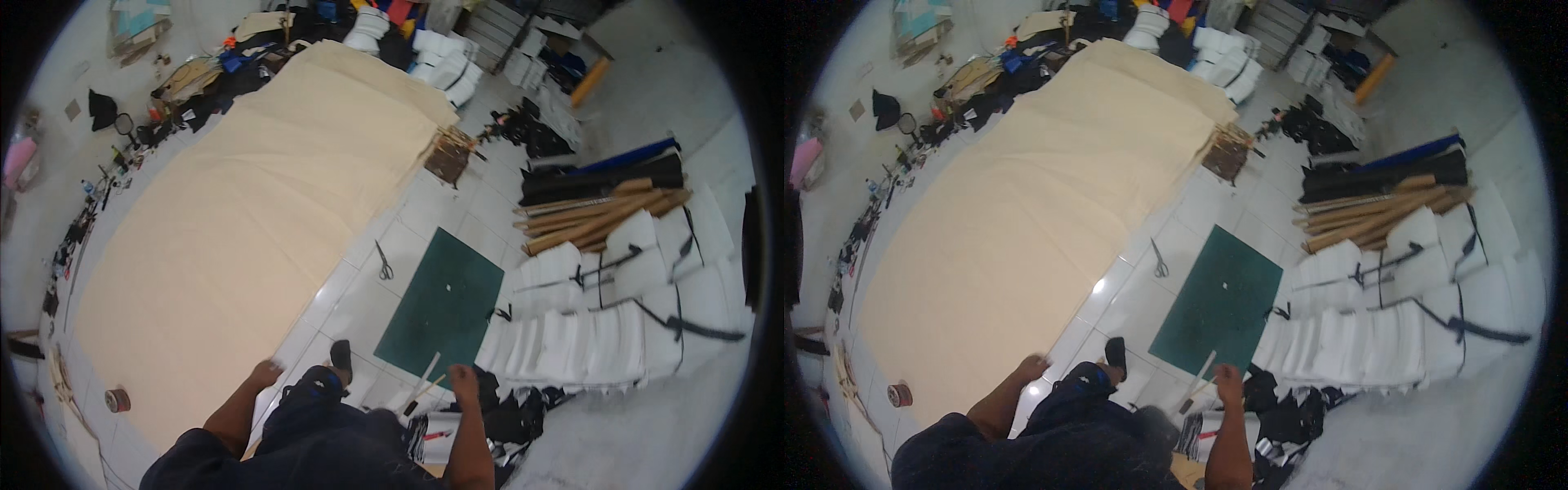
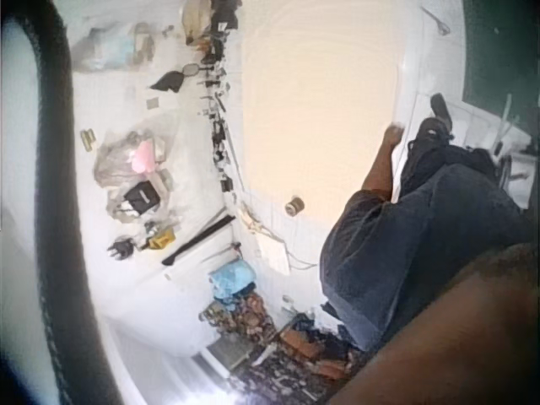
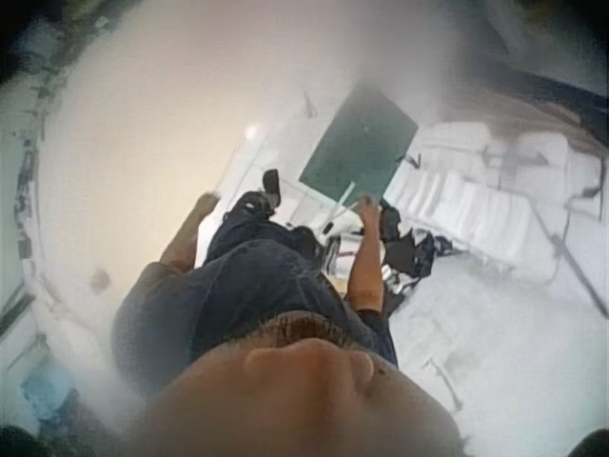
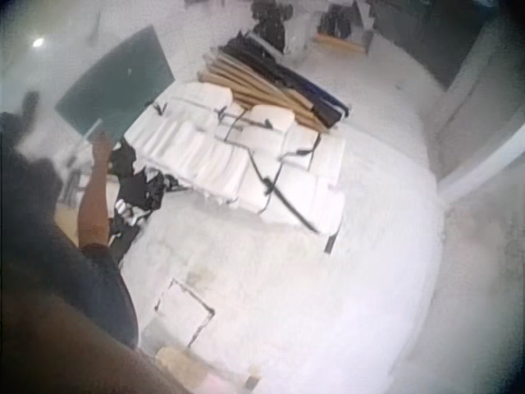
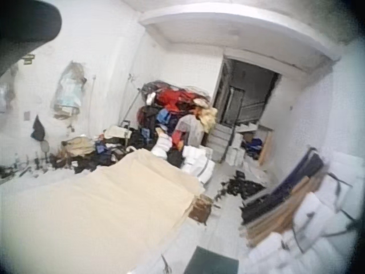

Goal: The person spreads a large piece of off-white fabric on the floor, uses a wooden stick to measure and mark a line, and then cuts the fabric along the line with scissors. The person repeats the process to cut another section.

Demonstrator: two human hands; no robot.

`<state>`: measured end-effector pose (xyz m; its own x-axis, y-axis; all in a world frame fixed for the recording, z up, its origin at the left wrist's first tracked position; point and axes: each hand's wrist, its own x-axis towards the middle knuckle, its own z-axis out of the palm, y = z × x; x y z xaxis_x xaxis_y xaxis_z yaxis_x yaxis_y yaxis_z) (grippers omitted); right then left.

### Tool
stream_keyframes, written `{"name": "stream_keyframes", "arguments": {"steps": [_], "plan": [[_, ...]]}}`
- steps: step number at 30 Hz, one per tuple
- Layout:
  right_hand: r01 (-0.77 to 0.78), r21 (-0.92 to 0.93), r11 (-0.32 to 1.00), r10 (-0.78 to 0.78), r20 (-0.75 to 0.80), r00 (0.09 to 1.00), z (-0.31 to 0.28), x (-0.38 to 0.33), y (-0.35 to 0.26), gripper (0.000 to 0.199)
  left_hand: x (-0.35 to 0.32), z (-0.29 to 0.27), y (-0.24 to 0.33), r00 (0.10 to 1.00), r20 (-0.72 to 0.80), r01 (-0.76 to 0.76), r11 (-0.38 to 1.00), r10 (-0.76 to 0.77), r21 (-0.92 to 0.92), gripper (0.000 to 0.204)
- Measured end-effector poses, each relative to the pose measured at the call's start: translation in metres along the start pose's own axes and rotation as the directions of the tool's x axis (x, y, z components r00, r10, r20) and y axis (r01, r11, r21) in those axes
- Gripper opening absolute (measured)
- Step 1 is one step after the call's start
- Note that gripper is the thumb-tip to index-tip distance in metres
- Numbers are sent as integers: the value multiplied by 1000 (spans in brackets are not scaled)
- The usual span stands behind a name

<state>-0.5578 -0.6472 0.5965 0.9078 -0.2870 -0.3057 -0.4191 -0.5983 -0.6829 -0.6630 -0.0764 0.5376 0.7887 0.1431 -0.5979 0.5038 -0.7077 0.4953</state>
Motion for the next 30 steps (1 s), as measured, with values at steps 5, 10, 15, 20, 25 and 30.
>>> {"name": "stream_keyframes", "arguments": {"steps": [5, 10, 15, 20, 25, 30], "plan": [[248, -227, 942, -85, 554, 828, 85, 61, -163, 48, 56, -140, 223, 975, -199, -215, 679, 103, -702, 35], [552, -132, 823, -225, 818, 530, 143, 136, -236, 43, 98, -142, 228, 972, -195, -116, 457, -130, -882, 35], [473, -261, 841, 29, 896, 443, 202, 288, -260, 38, 128, -75, 174, 853, -112, 40, 279, -510, -959, 36], [624, -425, 656, -56, 797, 602, 326, 490, -234, 38, 186, 27, 109, 491, 125, 16, -134, -862, -991, 33], [563, -620, 547, 201, 750, 630, 475, 659, -178, 53, 268, 184, 14, 412, 276, 234, -192, -868, -953, 32], [205, -458, 865, 175, 658, 733, 593, 767, -137, 54, 373, 284, -108, 287, 362, 6, -376, -887, -926, 45]]}}
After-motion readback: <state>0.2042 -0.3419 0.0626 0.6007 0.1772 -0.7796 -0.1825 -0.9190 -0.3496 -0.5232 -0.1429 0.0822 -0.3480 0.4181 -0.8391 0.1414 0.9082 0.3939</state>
